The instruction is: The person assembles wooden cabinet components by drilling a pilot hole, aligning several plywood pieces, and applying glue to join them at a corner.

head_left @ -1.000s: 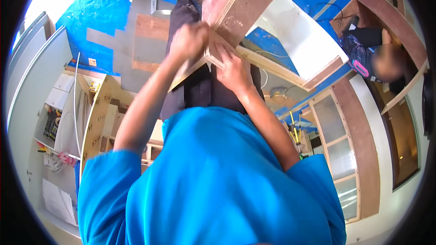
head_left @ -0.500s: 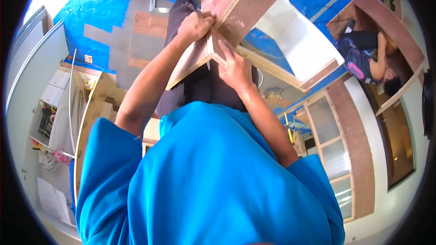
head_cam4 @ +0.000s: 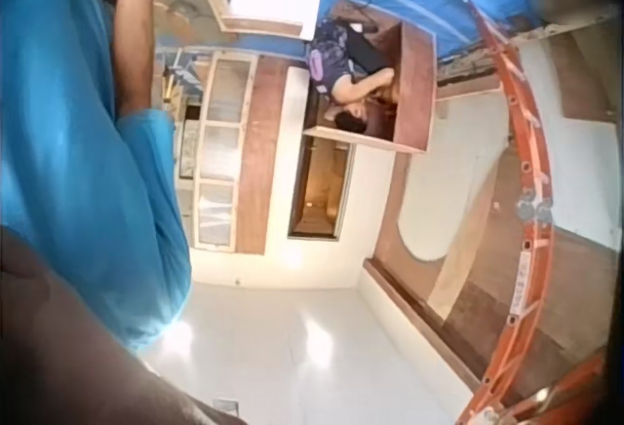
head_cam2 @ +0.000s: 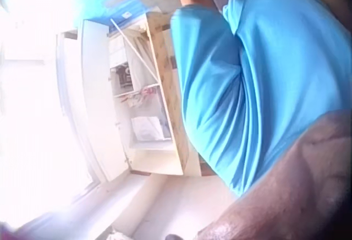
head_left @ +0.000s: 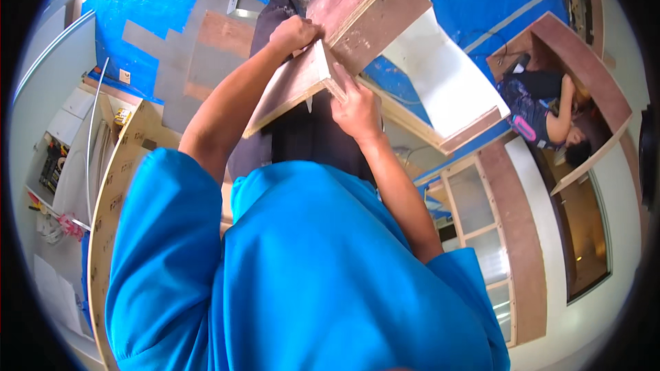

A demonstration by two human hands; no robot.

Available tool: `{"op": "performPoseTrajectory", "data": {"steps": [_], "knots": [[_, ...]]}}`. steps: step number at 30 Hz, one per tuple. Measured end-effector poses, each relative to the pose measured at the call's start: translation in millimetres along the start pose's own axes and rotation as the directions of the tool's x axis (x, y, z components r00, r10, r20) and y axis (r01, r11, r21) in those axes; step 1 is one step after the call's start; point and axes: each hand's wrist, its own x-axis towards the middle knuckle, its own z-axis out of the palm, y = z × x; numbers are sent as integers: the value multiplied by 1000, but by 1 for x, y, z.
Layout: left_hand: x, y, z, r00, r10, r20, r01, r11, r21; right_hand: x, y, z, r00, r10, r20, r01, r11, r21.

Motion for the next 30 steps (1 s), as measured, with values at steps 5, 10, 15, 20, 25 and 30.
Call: {"op": "performPoseTrajectory", "data": {"steps": [5, 10, 15, 20, 25, 30], "knots": [[-13, 10, -76, 999, -39, -37, 13, 836, -548, 16, 23, -38, 999, 44, 24, -46, 996, 77], [-60, -6, -139, 990, -108, -87, 76, 948, -308, 6, 30, -109, 963, 190, 193, -239, 930, 278], [-57, -21, -54, 876, 288, -386, -309, 951, 9, -1, 52, -173, 939, 205, 277, -333, 743, 581], [-106, 86, 10, 859, 459, -227, -403, 879, 254, -37, 62, -213, 938, 317, 137, -312, 607, 731], [-86, 74, 57, 709, 668, -226, -437, 668, 602, -45, 70, -212, 943, 315, 108, -262, 503, 824], [-78, 77, 71, 816, 531, -228, -317, 741, 592, -60, 84, -208, 979, 195, 50, -146, 514, 845]]}}
